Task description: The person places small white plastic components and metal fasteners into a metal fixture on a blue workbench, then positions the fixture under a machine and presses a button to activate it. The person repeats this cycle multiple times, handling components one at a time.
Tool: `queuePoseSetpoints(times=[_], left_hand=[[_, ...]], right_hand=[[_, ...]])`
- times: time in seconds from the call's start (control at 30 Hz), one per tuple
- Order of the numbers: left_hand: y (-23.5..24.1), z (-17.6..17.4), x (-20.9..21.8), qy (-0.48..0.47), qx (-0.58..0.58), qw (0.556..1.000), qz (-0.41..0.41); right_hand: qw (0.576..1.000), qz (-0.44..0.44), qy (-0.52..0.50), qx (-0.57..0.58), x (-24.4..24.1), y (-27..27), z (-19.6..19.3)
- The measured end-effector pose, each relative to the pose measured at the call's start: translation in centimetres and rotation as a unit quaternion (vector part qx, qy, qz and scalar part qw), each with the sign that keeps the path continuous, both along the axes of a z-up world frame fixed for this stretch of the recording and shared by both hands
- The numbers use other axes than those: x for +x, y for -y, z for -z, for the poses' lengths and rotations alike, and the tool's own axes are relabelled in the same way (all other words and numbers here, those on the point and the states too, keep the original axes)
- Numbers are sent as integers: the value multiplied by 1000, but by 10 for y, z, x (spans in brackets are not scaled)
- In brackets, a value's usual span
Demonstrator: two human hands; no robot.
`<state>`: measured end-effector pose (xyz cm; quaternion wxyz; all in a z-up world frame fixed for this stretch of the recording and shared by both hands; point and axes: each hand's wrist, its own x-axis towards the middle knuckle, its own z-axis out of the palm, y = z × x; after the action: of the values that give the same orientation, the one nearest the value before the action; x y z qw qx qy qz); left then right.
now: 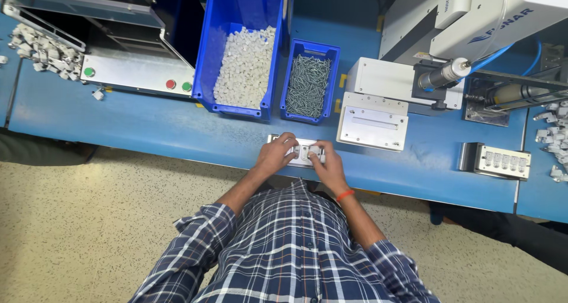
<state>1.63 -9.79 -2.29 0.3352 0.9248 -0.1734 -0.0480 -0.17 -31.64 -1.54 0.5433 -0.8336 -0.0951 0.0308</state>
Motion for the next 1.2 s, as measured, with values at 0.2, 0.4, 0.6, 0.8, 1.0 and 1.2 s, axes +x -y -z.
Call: queuePoseSetpoints(times=[0.2, 0.4, 0.6, 0.8, 1.0, 1.2], left_hand=[[-1, 13, -6, -328, -387, 826, -248], [-32, 7, -26, -420, -721, 512, -205], [-44, 0, -31, -414, -745, 488, -186], [-49, -2, -37, -406, -763, 457, -210], [-55, -1, -39, -389, -775, 445, -223], [-49, -14, -27, -422, -751, 445, -243]], right_hand=[[787, 79, -394, 469, -18, 24, 5], [863, 99, -335, 364, -13, 17, 11], [962, -7, -1, -271, -2, -1, -6], [944, -32, -2, -328, 8, -6, -8], [935, -54, 22, -349, 12, -3, -25], [993, 93, 50, -53, 11, -43, -83]])
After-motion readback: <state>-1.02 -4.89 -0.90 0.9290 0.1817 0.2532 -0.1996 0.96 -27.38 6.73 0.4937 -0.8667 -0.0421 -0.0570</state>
